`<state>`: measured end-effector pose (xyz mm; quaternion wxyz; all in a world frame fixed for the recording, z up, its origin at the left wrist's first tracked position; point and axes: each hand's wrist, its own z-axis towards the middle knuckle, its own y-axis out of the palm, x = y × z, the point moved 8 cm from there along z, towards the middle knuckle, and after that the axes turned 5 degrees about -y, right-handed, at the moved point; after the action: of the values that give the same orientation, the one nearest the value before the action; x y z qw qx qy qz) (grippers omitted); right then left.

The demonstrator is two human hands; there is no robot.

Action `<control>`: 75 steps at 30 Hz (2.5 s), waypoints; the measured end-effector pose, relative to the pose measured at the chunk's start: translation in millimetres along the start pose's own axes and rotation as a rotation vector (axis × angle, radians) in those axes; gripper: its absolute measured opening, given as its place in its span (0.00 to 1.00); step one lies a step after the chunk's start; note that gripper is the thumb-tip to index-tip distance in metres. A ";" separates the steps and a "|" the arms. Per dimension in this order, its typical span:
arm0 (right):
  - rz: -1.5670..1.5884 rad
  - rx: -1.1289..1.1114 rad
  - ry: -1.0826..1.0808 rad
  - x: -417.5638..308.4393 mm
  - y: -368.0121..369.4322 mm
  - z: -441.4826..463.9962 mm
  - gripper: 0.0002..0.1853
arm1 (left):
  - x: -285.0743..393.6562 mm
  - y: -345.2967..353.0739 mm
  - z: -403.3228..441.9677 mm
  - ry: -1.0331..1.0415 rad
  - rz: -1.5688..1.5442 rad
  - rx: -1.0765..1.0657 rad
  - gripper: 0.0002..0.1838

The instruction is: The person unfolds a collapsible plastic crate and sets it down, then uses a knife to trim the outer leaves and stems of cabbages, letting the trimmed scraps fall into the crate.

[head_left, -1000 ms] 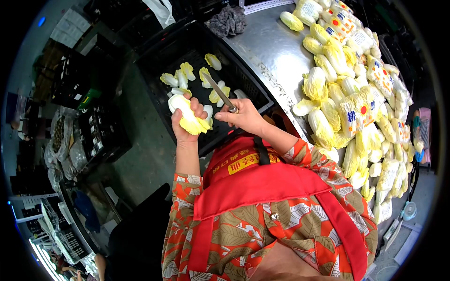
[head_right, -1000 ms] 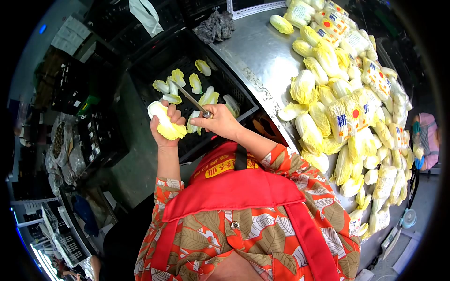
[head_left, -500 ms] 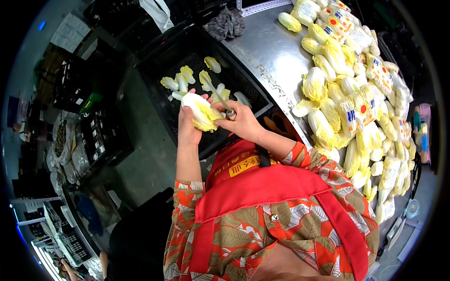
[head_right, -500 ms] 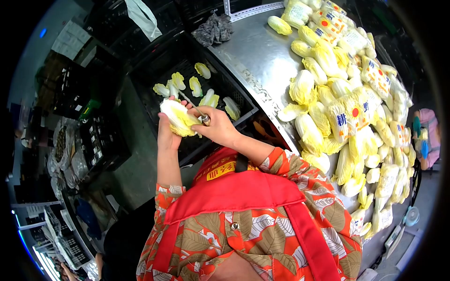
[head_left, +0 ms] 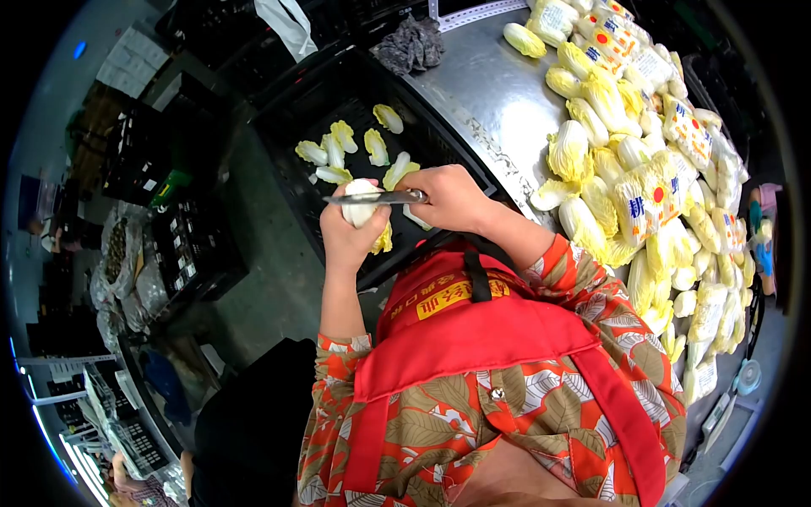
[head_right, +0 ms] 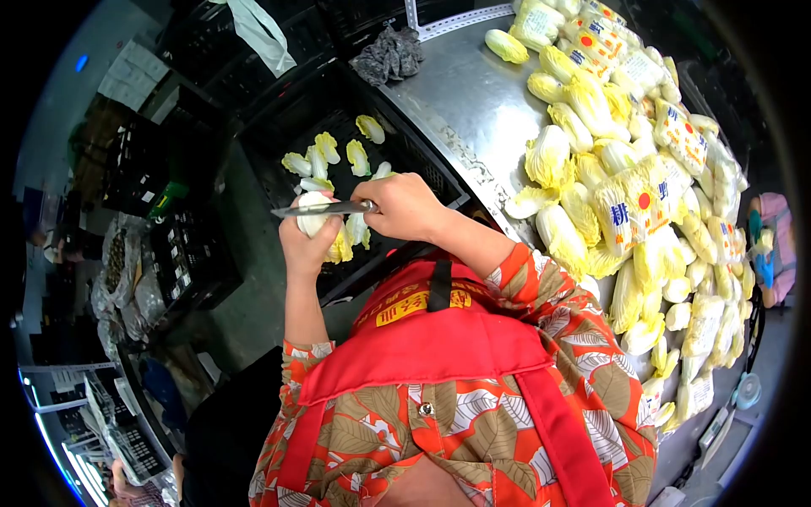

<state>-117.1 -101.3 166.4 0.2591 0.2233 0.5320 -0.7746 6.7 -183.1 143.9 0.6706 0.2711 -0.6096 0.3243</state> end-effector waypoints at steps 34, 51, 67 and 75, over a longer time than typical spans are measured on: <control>0.945 1.276 0.729 101.7 -147.3 -401.4 0.32 | -53.8 246.3 -43.4 -0.545 -0.435 -1.002 0.23; 0.145 2.640 0.728 -62.6 -229.3 -868.3 0.21 | -70.0 355.3 -69.8 -0.652 -0.378 -1.046 0.14; 0.407 1.392 1.302 45.6 -156.8 -581.6 0.22 | -33.0 377.0 -94.1 0.285 0.425 -1.068 0.15; 0.572 1.046 1.209 74.9 -106.1 -492.5 0.19 | -37.0 432.8 -167.7 0.927 1.069 -1.396 0.48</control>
<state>-207.7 381.1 30.4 -0.0206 0.8158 0.0752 -0.5731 -218.7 218.4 74.9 0.6176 -0.6483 -0.3834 0.2263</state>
